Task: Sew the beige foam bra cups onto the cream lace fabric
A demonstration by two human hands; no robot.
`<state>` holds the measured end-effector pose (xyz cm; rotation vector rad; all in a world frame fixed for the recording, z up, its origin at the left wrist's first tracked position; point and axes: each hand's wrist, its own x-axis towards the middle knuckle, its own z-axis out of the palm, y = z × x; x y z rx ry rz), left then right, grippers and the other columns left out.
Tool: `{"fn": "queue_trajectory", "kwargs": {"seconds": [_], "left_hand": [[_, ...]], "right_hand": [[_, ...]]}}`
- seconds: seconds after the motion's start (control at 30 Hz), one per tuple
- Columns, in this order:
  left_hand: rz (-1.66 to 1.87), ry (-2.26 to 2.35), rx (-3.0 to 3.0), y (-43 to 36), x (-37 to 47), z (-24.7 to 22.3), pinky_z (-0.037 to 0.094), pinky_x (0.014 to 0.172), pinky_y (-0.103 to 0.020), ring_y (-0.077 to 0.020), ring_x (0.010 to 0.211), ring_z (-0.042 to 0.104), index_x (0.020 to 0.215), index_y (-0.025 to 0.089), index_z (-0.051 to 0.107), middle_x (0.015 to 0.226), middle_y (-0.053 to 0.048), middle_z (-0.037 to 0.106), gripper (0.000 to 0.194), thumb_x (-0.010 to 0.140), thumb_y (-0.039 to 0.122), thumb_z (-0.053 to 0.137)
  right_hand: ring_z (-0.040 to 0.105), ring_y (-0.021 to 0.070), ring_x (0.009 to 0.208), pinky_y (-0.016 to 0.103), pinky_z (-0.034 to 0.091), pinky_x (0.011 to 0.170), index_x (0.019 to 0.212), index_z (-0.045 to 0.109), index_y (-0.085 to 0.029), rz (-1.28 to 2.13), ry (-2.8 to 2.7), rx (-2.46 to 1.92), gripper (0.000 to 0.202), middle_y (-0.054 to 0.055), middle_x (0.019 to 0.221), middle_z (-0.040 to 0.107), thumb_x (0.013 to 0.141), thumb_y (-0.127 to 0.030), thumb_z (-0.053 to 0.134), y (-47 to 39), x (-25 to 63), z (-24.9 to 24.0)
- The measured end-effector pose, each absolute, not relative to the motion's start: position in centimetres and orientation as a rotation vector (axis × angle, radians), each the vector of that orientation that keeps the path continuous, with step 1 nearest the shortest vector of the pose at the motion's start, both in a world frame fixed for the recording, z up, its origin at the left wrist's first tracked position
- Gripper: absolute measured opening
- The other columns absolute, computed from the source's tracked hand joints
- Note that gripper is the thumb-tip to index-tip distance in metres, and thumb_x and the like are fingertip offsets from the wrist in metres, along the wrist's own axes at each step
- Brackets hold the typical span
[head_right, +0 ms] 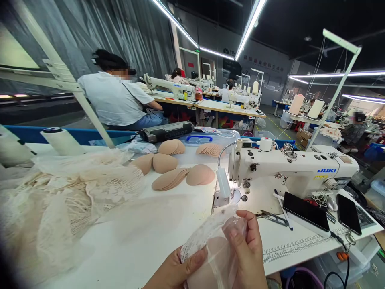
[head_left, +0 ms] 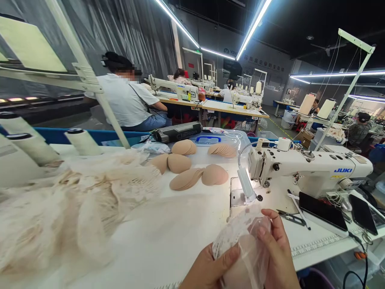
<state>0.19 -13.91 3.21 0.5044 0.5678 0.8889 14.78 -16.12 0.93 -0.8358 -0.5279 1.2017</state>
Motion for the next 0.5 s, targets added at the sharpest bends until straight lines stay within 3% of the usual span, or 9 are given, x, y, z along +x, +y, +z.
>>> {"fn": "queue_trajectory", "kwargs": {"seconds": [0.1, 0.2, 0.3, 0.5], "left_hand": [[0.911, 0.591, 0.484, -13.7, 0.3, 3.6, 0.056, 0.109, -0.049, -0.0416, 0.117, 0.073, 0.135, 0.015, 0.073, 0.123, -0.020, 0.079, 0.072, 0.073, 0.040, 0.098], [0.957, 0.658, 0.455, -13.2, 0.3, 4.0, 0.061, 0.100, -0.047, -0.0407, 0.110, 0.076, 0.129, 0.013, 0.076, 0.114, -0.018, 0.082, 0.064, 0.073, 0.037, 0.097], [0.973, 0.703, 0.393, -12.7, 0.3, 4.1, 0.065, 0.093, -0.045, -0.0393, 0.103, 0.078, 0.117, 0.012, 0.080, 0.104, -0.017, 0.083, 0.052, 0.074, 0.036, 0.096], [1.007, 0.763, 0.277, -12.5, 0.5, 3.9, 0.067, 0.089, -0.041, -0.0362, 0.099, 0.079, 0.104, 0.010, 0.081, 0.100, -0.016, 0.083, 0.037, 0.077, 0.032, 0.094]], "right_hand": [[0.075, 0.0265, 0.093, 0.037, 0.060, 0.083, 0.127, 0.061, -0.026, 1.281, -0.519, -0.859, 0.066, 0.006, 0.099, 0.077, 0.076, -0.055, 0.093, -15.7, 15.2, 0.5], [0.076, 0.0272, 0.088, 0.037, 0.059, 0.078, 0.137, 0.056, -0.026, 1.358, -0.563, -0.864, 0.085, 0.005, 0.092, 0.077, 0.070, -0.062, 0.095, -15.9, 15.3, -0.5], [0.076, 0.0266, 0.080, 0.037, 0.058, 0.074, 0.145, 0.047, -0.028, 1.376, -0.604, -0.875, 0.103, 0.003, 0.089, 0.078, 0.061, -0.055, 0.102, -16.2, 15.3, -1.4], [0.075, 0.0257, 0.073, 0.036, 0.057, 0.072, 0.144, 0.046, -0.028, 1.326, -0.622, -0.930, 0.102, 0.000, 0.079, 0.077, 0.063, -0.054, 0.101, -16.2, 15.4, -1.9]]}}
